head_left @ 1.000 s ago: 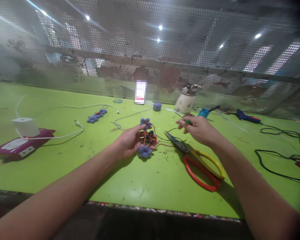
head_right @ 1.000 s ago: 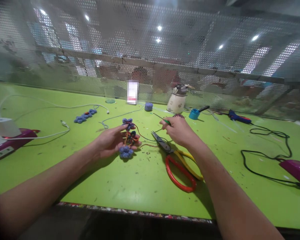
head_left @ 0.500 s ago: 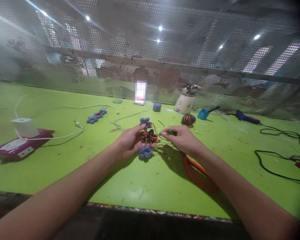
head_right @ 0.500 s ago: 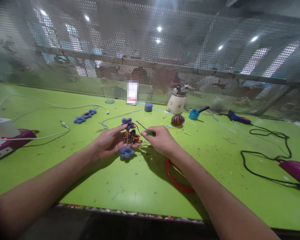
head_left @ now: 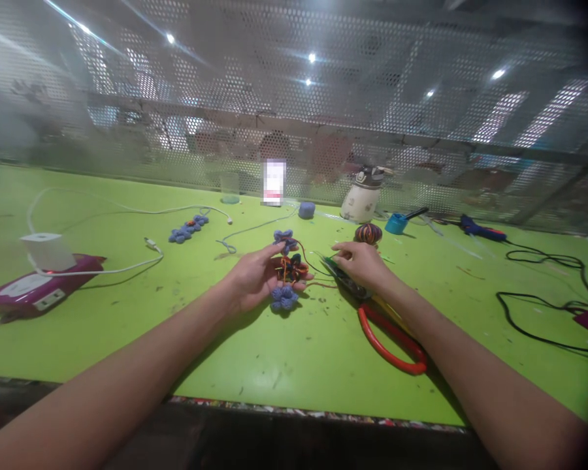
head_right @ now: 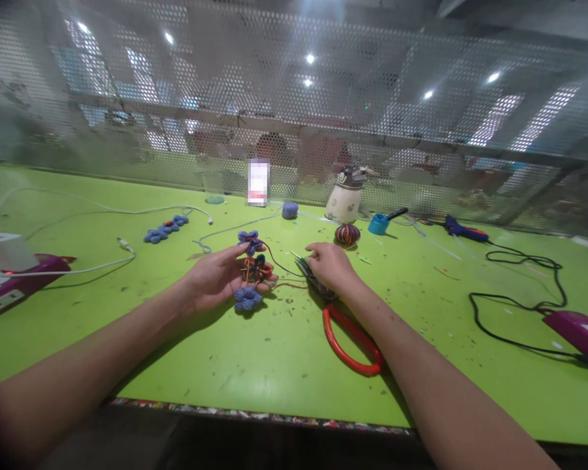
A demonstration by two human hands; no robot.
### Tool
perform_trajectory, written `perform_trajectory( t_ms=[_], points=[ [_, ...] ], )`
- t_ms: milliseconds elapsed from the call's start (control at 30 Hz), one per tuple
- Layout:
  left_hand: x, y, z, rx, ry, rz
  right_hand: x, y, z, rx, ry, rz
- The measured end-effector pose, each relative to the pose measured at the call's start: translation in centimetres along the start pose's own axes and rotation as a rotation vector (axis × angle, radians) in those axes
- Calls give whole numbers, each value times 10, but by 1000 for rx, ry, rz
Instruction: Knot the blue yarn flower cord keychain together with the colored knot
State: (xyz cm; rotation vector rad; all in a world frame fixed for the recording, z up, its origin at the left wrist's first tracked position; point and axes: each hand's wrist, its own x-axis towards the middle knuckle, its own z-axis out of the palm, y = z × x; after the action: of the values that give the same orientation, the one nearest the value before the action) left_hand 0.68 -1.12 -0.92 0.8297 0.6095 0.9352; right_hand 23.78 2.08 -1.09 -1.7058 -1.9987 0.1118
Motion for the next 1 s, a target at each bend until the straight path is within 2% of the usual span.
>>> perform_trajectory(
  t_ms=[67, 167, 233, 367, 500, 667, 733, 800, 933, 1000],
  points=[
    [0, 0, -1, -1, -9, 16, -4, -8, -3, 72, 76, -45],
    [1, 1, -2, 11, -13, 16, -15, -31, -12, 302, 146, -145],
    [0, 2, -1, 13, -14, 8, -24, -46, -17, 429, 91, -186],
    [1, 3, 0, -13, -21, 13, -35, -64, -18, 506, -14, -207],
    [1, 3, 1, -16, -14, 31, -36, -65, -10, 635, -119, -48],
    [1, 4, 0, -25, 40, 82, -39, -72, -5, 916, -431, 235],
    [1, 5, -1, -30, 53, 90, -41, -73, -6, 920, -533, 236],
    [1, 5, -1, -27, 67, 84, -41, -70, -7, 830, -576, 169],
    [1, 5, 1, -34, 94, 64, -37, -62, -14, 561, -463, 14],
    [1, 5, 1, -40, 85, 66, -36, -62, -19, 506, -408, -21]
  ],
)
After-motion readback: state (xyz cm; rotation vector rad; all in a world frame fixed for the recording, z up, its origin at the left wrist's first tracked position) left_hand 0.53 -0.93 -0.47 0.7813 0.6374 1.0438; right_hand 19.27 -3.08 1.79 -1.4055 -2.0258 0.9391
